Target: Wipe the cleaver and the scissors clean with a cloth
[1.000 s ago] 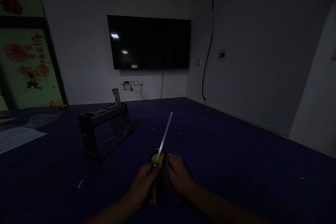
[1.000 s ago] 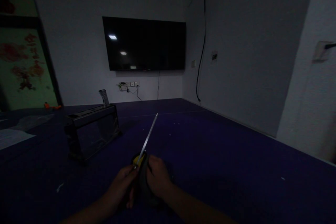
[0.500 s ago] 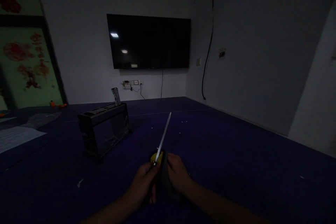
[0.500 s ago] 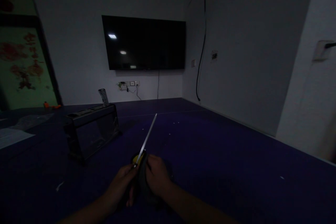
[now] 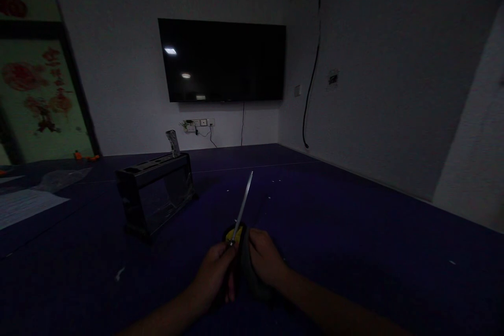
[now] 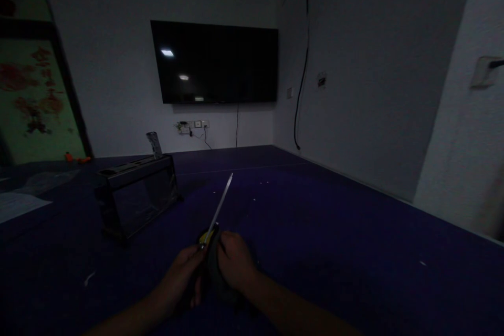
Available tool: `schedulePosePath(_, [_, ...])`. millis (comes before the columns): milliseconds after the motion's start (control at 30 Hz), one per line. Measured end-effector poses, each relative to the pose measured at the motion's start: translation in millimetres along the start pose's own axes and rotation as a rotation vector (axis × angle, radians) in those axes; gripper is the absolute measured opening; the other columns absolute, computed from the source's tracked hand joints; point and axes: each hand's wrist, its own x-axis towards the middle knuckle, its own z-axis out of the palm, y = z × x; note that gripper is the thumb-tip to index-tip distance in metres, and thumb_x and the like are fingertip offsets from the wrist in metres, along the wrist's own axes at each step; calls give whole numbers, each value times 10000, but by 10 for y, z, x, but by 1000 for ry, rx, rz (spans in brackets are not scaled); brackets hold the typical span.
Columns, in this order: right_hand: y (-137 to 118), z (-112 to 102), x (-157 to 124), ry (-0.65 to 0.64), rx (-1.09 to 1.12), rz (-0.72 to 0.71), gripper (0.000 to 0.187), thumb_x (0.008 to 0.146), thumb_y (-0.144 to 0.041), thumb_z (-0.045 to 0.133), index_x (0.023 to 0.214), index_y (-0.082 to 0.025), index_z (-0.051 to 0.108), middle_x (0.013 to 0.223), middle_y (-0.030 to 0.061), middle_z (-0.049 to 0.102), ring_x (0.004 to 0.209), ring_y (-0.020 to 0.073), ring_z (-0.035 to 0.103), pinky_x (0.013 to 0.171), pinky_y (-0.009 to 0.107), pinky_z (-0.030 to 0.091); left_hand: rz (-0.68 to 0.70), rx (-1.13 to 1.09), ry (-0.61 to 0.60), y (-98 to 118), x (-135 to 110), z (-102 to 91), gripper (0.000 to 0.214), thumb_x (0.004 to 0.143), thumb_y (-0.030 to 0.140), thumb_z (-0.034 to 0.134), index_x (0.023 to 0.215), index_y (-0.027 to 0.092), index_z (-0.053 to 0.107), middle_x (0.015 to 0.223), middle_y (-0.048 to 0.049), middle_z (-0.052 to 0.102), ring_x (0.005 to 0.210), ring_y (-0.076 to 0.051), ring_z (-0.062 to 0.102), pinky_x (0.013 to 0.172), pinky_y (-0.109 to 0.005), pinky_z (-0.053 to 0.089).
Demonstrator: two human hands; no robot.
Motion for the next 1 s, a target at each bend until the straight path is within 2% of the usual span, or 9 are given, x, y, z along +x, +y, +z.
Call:
schedulePosePath(367, [84, 25, 10, -9, -57, 19, 244, 769, -89, 383, 669, -163, 593, 679, 35, 612, 616, 132, 550, 590, 230, 421, 13, -9, -2, -27, 22, -2, 554, 650, 713, 425, 750, 171, 471, 304, 59, 436, 251, -119, 415, 285, -185, 265])
schedulePosePath(1000, [63, 15, 6, -20, -64, 34, 245, 788, -131, 376, 649, -163, 575, 669, 38, 605, 619, 145, 557, 581, 237, 419, 10, -11, -7, 1, 8, 10, 546, 655, 713, 418, 731, 174, 465, 310, 52, 447, 254, -118, 420, 281, -188, 279])
